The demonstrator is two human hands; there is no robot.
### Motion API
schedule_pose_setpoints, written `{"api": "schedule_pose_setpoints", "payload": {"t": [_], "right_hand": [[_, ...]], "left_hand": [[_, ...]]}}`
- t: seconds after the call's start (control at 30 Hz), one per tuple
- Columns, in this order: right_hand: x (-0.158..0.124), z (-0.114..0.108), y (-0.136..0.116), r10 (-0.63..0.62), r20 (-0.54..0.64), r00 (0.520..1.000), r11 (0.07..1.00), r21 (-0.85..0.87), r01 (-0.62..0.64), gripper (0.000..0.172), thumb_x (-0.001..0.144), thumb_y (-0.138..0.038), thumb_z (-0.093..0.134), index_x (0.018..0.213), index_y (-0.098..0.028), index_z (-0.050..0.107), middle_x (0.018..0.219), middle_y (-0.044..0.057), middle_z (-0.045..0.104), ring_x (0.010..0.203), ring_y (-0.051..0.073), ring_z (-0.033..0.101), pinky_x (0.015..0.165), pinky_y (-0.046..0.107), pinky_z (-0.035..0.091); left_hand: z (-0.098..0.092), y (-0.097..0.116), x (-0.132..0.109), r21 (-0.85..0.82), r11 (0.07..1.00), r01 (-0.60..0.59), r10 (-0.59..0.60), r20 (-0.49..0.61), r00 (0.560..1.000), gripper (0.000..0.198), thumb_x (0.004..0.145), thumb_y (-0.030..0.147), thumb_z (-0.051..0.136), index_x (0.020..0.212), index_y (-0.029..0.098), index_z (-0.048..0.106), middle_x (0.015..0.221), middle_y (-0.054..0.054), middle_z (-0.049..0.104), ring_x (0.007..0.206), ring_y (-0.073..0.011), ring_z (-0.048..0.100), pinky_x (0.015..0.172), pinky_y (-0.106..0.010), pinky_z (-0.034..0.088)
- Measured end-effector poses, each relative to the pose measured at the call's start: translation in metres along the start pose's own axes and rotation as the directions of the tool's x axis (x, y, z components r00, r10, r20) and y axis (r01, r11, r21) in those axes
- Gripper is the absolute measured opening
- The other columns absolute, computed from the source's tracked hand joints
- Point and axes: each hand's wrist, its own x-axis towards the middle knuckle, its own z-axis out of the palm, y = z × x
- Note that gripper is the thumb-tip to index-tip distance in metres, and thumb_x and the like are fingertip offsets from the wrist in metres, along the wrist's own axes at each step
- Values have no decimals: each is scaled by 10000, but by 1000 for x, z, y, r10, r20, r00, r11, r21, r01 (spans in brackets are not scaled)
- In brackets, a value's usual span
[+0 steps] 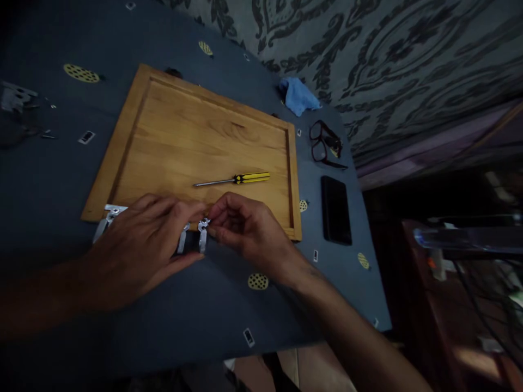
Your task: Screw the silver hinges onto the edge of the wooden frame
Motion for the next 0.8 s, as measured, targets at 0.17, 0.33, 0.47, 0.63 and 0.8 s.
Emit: {"api": "schedule_pose_setpoints", "payload": {"t": [0.17,0.33,0.47,0.63,0.8], "right_hand": [[2,2,-2,0,-23,1000,1000,-20,0,378,696,-455,936,817,-221,665,724,-12,643,627,107,589,566,240,521],[3,3,-3,5,-20,1000,1000,-18,-5,392,688,-470,938,806,-221,660,708,-16,635,614,105,586,554,236,520],[4,2,-4,12,-10,1000,1000,-10,-12,380,682,-447,944,782,-216,660,690,-24,631,575,90,563,534,229,508],[6,2,-5,-15,9,1000,1000,-25,16,329,711,-442,924,714,-211,690,602,-46,597,515,82,530,495,227,472],[4,4,-4,-48,-7,999,997,-57,48,313,736,-472,904,713,-213,730,599,-38,621,517,89,547,512,237,493]], "left_hand": [[3,-1,-1,-8,1000,-4,4,-32,999,327,941,203,663,1211,171,481,1015,-57,742,974,-251,717,869,-394,539],[3,0,-1,-5,1000,-18,17,-45,999,337,932,196,668,1210,156,481,1006,-65,746,956,-251,718,850,-390,550],[3,1,-1,-9,1000,-6,5,-48,999,338,911,196,693,1182,156,497,987,-60,758,945,-252,722,840,-393,558],[4,0,0,-36,999,12,-12,-2,1000,368,917,215,682,1239,189,507,1045,-40,756,996,-244,719,883,-396,555],[3,0,0,-36,999,35,-34,36,999,341,926,229,678,1227,202,520,1042,-39,752,1009,-249,716,887,-400,551]]}}
